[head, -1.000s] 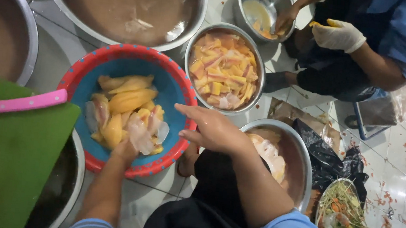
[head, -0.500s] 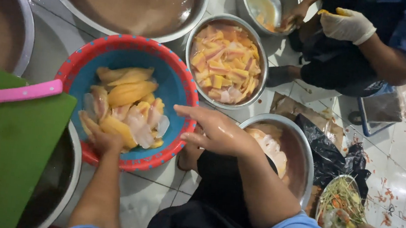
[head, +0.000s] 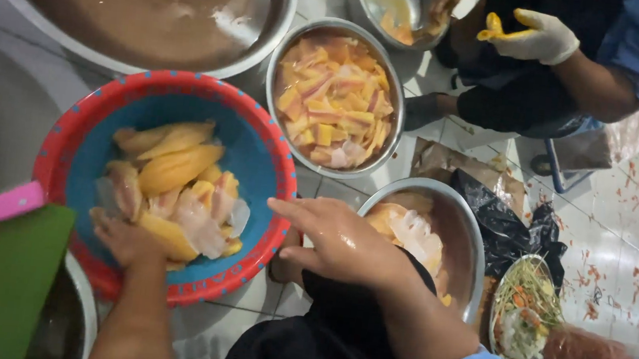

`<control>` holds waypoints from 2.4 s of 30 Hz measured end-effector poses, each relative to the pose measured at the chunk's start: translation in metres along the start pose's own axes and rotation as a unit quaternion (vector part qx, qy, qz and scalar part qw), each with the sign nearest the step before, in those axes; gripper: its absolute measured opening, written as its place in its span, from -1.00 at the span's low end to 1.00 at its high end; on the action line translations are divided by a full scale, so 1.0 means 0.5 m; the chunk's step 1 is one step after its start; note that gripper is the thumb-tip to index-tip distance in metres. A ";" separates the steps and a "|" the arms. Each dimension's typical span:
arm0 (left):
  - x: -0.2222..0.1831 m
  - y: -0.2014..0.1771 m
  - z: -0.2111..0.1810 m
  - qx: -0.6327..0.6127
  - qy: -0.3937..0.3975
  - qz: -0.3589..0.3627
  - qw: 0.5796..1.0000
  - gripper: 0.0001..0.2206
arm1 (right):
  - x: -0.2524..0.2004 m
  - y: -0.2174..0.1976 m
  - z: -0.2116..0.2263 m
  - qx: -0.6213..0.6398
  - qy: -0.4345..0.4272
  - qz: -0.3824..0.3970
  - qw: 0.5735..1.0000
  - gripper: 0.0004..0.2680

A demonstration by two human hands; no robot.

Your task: Slicing raw fish fillets on a cutting board and sorting them into various bowls on the floor.

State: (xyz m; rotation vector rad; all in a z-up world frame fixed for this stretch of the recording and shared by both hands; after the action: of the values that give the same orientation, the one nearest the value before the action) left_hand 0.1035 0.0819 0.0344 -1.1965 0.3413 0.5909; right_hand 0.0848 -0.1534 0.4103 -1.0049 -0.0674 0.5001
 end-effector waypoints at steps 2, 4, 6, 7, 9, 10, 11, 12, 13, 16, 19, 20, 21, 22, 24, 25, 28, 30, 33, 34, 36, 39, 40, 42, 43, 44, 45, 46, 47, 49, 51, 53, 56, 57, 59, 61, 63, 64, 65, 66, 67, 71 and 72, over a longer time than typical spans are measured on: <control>-0.040 -0.015 0.003 0.041 0.038 0.108 0.993 -0.51 | 0.002 0.001 0.000 0.003 -0.010 -0.004 1.000 -0.55; -0.032 0.014 -0.004 0.038 0.049 0.106 0.992 -0.51 | 0.003 -0.007 0.008 0.011 -0.011 -0.011 1.000 -0.56; 0.004 0.079 -0.018 0.034 0.060 0.105 0.992 -0.51 | 0.003 -0.017 0.017 0.017 -0.013 -0.017 1.000 -0.57; 0.033 0.132 -0.030 0.067 0.068 0.101 0.990 -0.22 | 0.002 -0.017 0.020 0.014 -0.013 -0.015 1.000 -0.58; 0.050 0.178 -0.041 0.099 0.075 0.096 0.988 0.08 | -0.002 -0.016 0.024 0.009 -0.014 -0.012 1.000 -0.59; 0.039 0.156 -0.038 0.131 0.068 0.056 0.987 0.15 | -0.005 -0.014 0.024 0.009 -0.007 -0.007 1.000 -0.59; 0.035 0.128 -0.036 0.162 0.058 0.012 0.985 0.22 | -0.005 -0.013 0.023 0.008 -0.003 -0.005 1.000 -0.59; 0.030 0.118 -0.038 0.161 0.056 0.008 0.985 0.22 | -0.008 -0.014 0.025 0.006 -0.005 -0.008 1.000 -0.59; 0.024 0.112 -0.046 0.158 0.067 0.018 0.985 0.18 | -0.010 -0.017 0.027 0.000 -0.009 -0.012 1.000 -0.59; 0.002 0.112 -0.061 0.150 0.091 0.046 0.983 0.08 | -0.017 -0.023 0.032 0.000 -0.027 -0.025 0.999 -0.60; -0.026 0.128 -0.060 0.146 0.118 0.086 0.978 -0.05 | -0.024 -0.025 0.036 0.008 -0.043 -0.036 0.998 -0.61; -0.034 0.131 -0.063 0.143 0.134 0.103 0.975 -0.11 | -0.026 -0.028 0.036 0.006 -0.044 -0.040 0.998 -0.61; -0.039 0.125 -0.064 0.143 0.133 0.101 0.976 -0.11 | -0.026 -0.031 0.037 0.006 -0.045 -0.043 0.998 -0.61; -0.047 0.125 -0.070 0.140 0.149 0.117 0.972 -0.16 | -0.026 -0.031 0.033 0.002 -0.029 -0.038 0.999 -0.61; -0.058 0.115 -0.078 0.136 0.162 0.129 0.969 -0.22 | -0.028 -0.032 0.024 -0.004 -0.016 -0.036 0.999 -0.62; -0.069 0.114 -0.080 0.132 0.176 0.144 0.965 -0.28 | -0.031 -0.033 0.021 -0.004 -0.020 -0.045 0.999 -0.62; -0.101 0.103 -0.080 0.123 0.199 0.172 0.957 -0.38 | -0.038 -0.020 0.010 0.001 -0.026 -0.041 0.999 -0.60; -0.141 0.085 -0.068 0.117 0.207 0.187 0.953 -0.43 | -0.044 -0.006 0.010 0.008 -0.028 -0.025 0.999 -0.59; -0.212 0.010 -0.071 0.059 0.267 0.163 0.948 -0.47 | -0.046 -0.001 0.006 0.001 -0.006 -0.021 1.000 -0.59; -0.236 -0.011 -0.071 0.082 0.285 0.149 0.943 -0.41 | -0.046 0.012 -0.006 -0.003 0.026 0.010 1.000 -0.56; -0.256 -0.017 -0.076 0.104 0.301 0.132 0.938 -0.36 | -0.049 0.025 -0.022 -0.009 0.057 0.037 0.998 -0.53; -0.256 0.005 -0.081 0.083 0.307 0.130 0.939 -0.28 | -0.043 0.032 -0.023 0.111 0.044 0.049 0.992 -0.54; -0.263 0.003 -0.080 0.078 0.306 0.125 0.941 -0.45 | -0.038 0.035 -0.035 0.101 0.065 0.043 0.992 -0.55; -0.240 0.040 -0.096 0.075 0.304 0.116 0.943 -0.60 | -0.018 0.065 -0.088 0.090 0.085 0.033 0.992 -0.57; -0.211 0.073 -0.112 0.064 0.301 0.093 0.947 -0.60 | -0.001 0.085 -0.121 0.119 0.054 0.005 0.991 -0.58; -0.180 0.106 -0.126 0.054 0.298 0.070 0.950 -0.59 | 0.017 0.106 -0.153 0.148 0.023 -0.023 0.988 -0.58; -0.201 0.105 -0.122 0.054 0.298 0.072 0.950 -0.59 | 0.021 0.129 -0.185 0.150 0.024 -0.021 0.988 -0.58; -0.228 0.104 -0.124 0.015 0.323 0.083 0.943 -0.59 | 0.024 0.147 -0.223 0.143 0.046 -0.042 0.988 -0.59; -0.239 0.088 -0.124 -0.032 0.340 0.087 0.936 -0.59 | 0.049 0.154 -0.256 0.130 0.057 -0.062 0.988 -0.60; -0.258 0.032 -0.124 -0.110 0.357 0.094 0.923 -0.58 | 0.043 0.165 -0.262 0.236 0.069 -0.087 0.965 -0.61; -0.282 -0.002 -0.096 -0.188 0.367 0.100 0.905 -0.57 | 0.041 0.178 -0.256 0.343 0.084 -0.100 0.930 -0.63; -0.313 -0.036 -0.069 -0.321 0.413 0.106 0.846 -0.54 | 0.029 0.216 -0.269 0.578 0.189 -0.071 0.791 -0.66; -0.417 -0.189 0.069 -0.450 0.397 0.096 0.794 -0.59 | 0.041 0.214 -0.246 0.528 0.195 -0.074 0.823 -0.63; -0.432 -0.217 0.105 -0.455 0.393 0.091 0.794 -0.59 | 0.056 0.205 -0.228 0.525 0.190 -0.070 0.827 -0.63; -0.456 -0.281 0.181 -0.665 0.357 0.129 0.643 -0.56 | 0.081 0.207 -0.182 0.572 0.165 -0.018 0.803 -0.53; -0.478 -0.318 0.279 -0.693 0.326 0.096 0.635 -0.56 | 0.109 0.198 -0.132 0.590 0.155 -0.004 0.792 -0.55; -0.493 -0.363 0.365 -0.718 0.299 0.065 0.626 -0.55 | 0.131 0.183 -0.090 0.608 0.146 0.004 0.780 -0.56; -0.482 -0.368 0.415 -0.699 0.226 0.043 0.677 -0.48 | 0.144 0.174 -0.068 0.637 0.127 0.007 0.760 -0.57; -0.478 -0.370 0.466 -0.674 0.149 0.022 0.723 -0.40 | 0.151 0.169 -0.047 0.665 0.110 0.010 0.738 -0.59; -0.457 -0.356 0.495 -0.675 0.153 0.022 0.721 -0.40 | 0.152 0.164 -0.032 0.663 0.110 0.007 0.741 -0.59; -0.431 -0.353 0.541 -0.692 0.148 -0.017 0.706 -0.47 | 0.160 0.158 -0.013 0.678 0.108 0.008 0.727 -0.61; -0.326 -0.308 0.686 -0.637 0.107 -0.131 0.752 -0.53 | 0.172 0.155 0.062 0.716 0.113 0.022 0.688 -0.66; -0.359 -0.335 0.702 -0.639 0.105 -0.132 0.750 -0.53 | 0.170 0.157 0.083 0.714 0.113 0.024 0.690 -0.66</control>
State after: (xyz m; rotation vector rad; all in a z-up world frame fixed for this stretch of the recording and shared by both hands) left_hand 0.0388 0.3265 0.3802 -2.6121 -0.1303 0.3974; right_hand 0.1191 -0.0499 0.3540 0.5095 0.5228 0.3139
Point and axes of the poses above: each hand's wrist, its own x-axis towards the middle knuckle, its own y-axis out of the palm, z = x × y, the point moved 9 cm from there along x, towards the middle knuckle, and after that the axes turned 1 degree about x, right-handed, at the moved point
